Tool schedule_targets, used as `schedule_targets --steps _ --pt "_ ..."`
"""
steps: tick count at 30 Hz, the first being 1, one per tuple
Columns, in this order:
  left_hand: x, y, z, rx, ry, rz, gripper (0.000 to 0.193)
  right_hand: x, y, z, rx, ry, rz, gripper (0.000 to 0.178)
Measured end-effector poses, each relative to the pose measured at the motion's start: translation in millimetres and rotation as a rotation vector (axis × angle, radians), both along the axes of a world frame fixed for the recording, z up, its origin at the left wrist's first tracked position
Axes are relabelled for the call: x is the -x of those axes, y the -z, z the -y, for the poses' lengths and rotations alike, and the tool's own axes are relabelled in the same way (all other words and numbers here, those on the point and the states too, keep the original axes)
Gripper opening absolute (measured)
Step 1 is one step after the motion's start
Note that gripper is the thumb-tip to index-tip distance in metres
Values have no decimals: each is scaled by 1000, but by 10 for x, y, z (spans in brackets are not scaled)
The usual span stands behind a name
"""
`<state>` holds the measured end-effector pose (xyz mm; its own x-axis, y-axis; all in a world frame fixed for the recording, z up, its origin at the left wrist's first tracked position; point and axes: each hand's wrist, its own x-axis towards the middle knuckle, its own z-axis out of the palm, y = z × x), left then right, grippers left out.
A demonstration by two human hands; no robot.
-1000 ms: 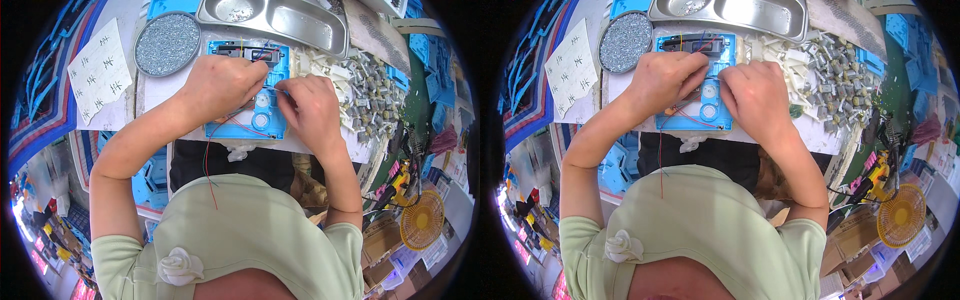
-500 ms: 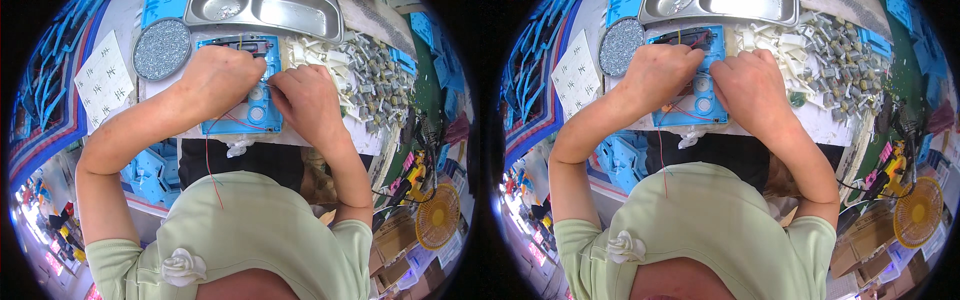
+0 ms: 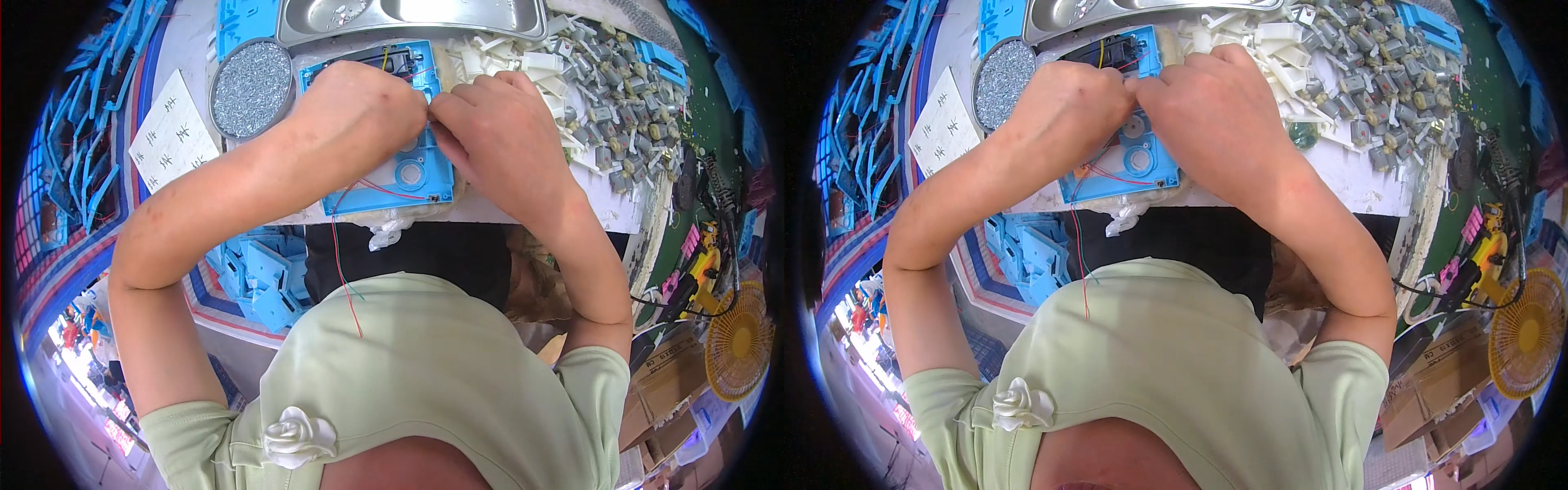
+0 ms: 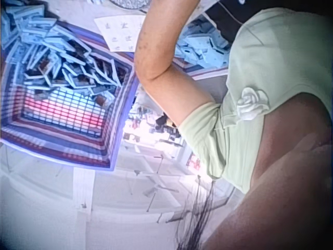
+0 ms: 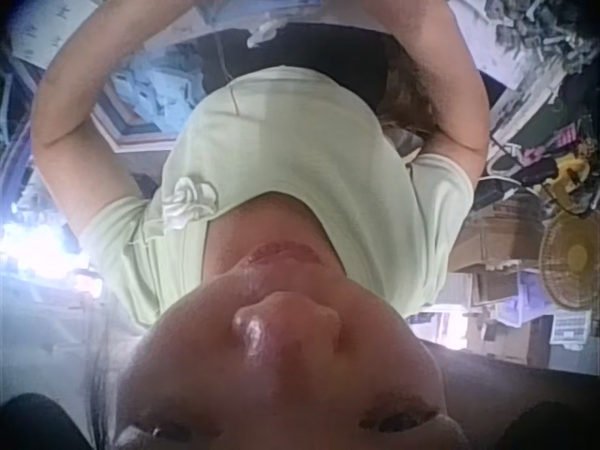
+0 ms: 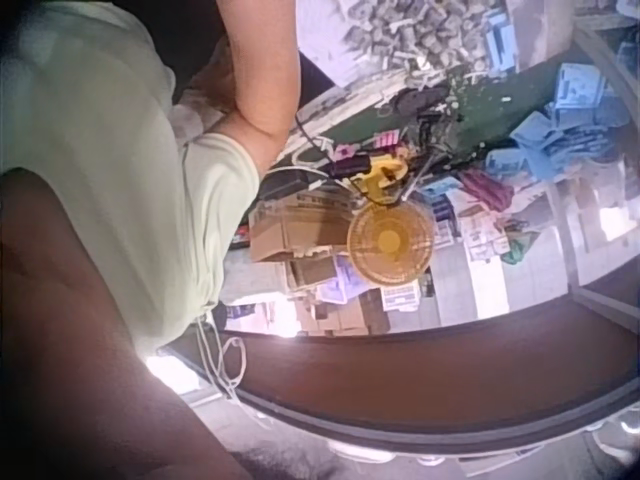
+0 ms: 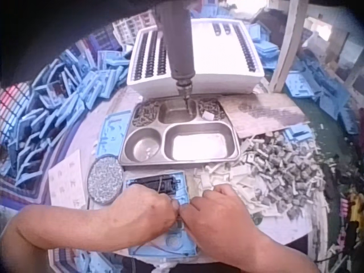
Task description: The recorder solders wires and uses an electric screwdriver to assemble a blue electronic device housing.
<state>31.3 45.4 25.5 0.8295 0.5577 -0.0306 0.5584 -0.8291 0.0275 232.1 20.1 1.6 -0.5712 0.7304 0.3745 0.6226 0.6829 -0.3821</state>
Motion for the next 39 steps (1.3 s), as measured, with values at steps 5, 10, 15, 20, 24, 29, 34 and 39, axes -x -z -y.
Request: schedule_targets --steps 5,10,15,20,24,29,34,39 --pt "65 -20 -14 -20 146 -91 3 -139 -90 17 39 24 -2 6" --pt "239 -129 209 -167 103 -199 9 -404 -113 78 125 100 -73 7" --pt "293 14 145 -124 182 -178 43 -714 -174 -21 171 296 -64 7" --pt "297 -11 51 -87 247 -171 26 -890 -213 -350 22 362 21 14" --pt "568 45 236 93 -67 236 48 -852 -276 -268 71 365 -59 13" --pt "616 129 377 140 -255 572 36 -852 -203 -158 120 426 -102 15" --pt "483 238 434 132 -316 703 26 -821 -128 -347 -60 396 165 21" --pt "596 69 465 267 -458 777 22 -908 -173 -385 58 351 229 23"
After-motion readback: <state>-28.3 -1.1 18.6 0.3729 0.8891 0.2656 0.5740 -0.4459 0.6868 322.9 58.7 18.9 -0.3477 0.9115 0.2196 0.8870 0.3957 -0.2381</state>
